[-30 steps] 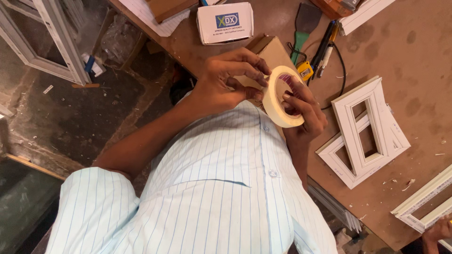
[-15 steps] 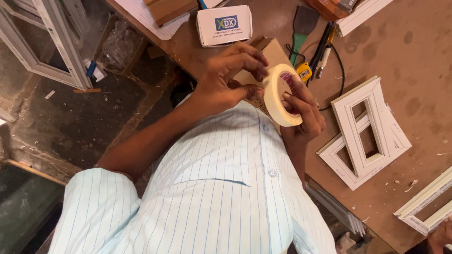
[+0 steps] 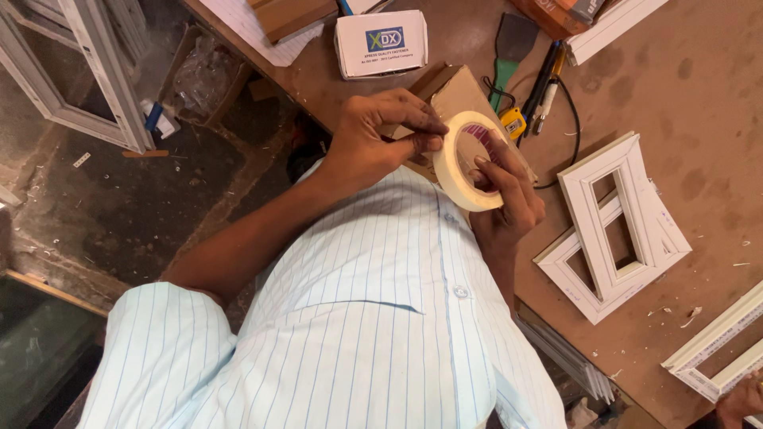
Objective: The person carries a cardboard box to a workbench and secures it with packing tape. They then pick up white frame pieces, align them, and assemble them into a rectangular frame on the table.
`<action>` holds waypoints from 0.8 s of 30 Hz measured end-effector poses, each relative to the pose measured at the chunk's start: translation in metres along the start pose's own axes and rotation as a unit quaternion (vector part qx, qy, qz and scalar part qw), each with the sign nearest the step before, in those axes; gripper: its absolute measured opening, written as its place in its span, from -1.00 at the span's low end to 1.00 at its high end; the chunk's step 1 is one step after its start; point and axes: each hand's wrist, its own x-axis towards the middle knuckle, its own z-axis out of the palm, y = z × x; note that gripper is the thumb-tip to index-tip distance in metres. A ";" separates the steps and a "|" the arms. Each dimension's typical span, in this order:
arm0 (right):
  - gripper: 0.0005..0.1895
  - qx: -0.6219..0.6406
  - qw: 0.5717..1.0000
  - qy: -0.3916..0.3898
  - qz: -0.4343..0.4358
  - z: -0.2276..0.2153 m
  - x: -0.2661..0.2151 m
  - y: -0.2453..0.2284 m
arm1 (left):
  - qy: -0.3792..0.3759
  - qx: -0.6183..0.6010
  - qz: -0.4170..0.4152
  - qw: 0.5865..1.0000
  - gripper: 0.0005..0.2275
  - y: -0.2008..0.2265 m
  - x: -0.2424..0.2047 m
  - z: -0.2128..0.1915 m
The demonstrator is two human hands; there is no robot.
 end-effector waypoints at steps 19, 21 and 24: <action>-0.84 -0.046 0.999 -0.015 -0.001 -0.006 0.003 -0.003 | 0.010 0.081 0.020 0.996 -0.90 0.009 0.006 0.010; -0.82 -0.043 0.999 -0.023 -0.004 -0.007 0.003 -0.002 | 0.003 0.122 0.026 0.992 -0.89 0.008 0.007 0.010; -0.82 -0.038 0.999 -0.029 0.012 -0.007 0.003 -0.002 | 0.013 0.115 0.027 0.993 -0.90 0.006 0.006 0.010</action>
